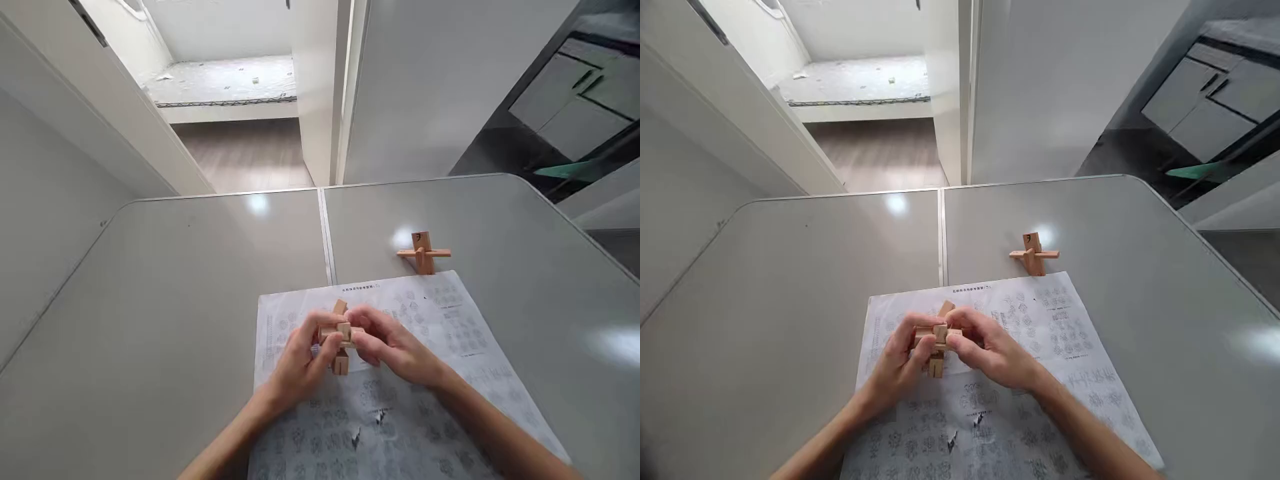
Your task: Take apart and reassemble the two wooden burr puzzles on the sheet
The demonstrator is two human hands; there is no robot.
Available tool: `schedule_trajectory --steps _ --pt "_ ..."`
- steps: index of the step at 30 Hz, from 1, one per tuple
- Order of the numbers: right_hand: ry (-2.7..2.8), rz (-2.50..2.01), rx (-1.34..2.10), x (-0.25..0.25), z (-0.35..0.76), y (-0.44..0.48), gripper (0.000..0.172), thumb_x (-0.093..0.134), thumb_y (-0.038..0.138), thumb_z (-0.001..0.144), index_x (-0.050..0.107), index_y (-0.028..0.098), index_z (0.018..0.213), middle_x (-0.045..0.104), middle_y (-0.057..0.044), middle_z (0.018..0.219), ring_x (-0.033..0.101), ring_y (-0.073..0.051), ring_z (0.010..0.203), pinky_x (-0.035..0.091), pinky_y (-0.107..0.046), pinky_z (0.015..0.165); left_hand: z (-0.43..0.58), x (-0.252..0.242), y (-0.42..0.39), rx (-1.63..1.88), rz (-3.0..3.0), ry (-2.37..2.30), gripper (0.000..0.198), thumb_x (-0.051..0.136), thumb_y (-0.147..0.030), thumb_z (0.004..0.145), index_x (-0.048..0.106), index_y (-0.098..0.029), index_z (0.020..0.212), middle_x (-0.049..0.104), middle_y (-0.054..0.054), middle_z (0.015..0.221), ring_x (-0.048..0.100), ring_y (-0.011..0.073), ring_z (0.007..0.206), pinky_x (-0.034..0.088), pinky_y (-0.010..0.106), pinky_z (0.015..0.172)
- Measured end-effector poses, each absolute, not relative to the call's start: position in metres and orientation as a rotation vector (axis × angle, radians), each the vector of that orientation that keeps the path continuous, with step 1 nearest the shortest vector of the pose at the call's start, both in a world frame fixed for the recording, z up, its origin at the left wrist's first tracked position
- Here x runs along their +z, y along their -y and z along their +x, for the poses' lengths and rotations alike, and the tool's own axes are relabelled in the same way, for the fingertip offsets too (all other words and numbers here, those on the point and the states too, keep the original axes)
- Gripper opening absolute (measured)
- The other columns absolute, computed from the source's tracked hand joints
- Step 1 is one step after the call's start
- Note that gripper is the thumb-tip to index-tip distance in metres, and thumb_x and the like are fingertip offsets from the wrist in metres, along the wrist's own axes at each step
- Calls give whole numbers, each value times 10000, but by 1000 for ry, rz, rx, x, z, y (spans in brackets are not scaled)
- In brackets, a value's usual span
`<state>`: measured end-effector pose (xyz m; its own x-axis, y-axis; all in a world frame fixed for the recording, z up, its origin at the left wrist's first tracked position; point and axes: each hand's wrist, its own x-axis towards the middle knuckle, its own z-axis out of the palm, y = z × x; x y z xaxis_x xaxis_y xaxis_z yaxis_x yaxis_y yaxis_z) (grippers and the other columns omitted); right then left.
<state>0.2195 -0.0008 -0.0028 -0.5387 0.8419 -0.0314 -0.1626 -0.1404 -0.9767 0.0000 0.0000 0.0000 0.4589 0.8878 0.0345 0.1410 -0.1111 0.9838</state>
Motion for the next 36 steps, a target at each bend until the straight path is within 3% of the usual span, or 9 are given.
schedule_trajectory --steps 26,36 --pt "1345 -784 1822 -2 218 5 219 555 445 1128 595 230 1137 387 75 755 300 -101 618 287 -258 566 2 6 -1 877 1629 -920 219 486 -400 1132 618 -226 1109 507 -64 665 416 94 565 360 213 578" --pt "1335 -846 1810 -1 216 4 253 576 484 1109 571 232 1079 394 79 734 356 -104 604 317 -265 571 4 9 -3 847 1574 -895 248 460 -444 1143 583 -231 1122 569 -60 686 472 93 565 361 206 567"
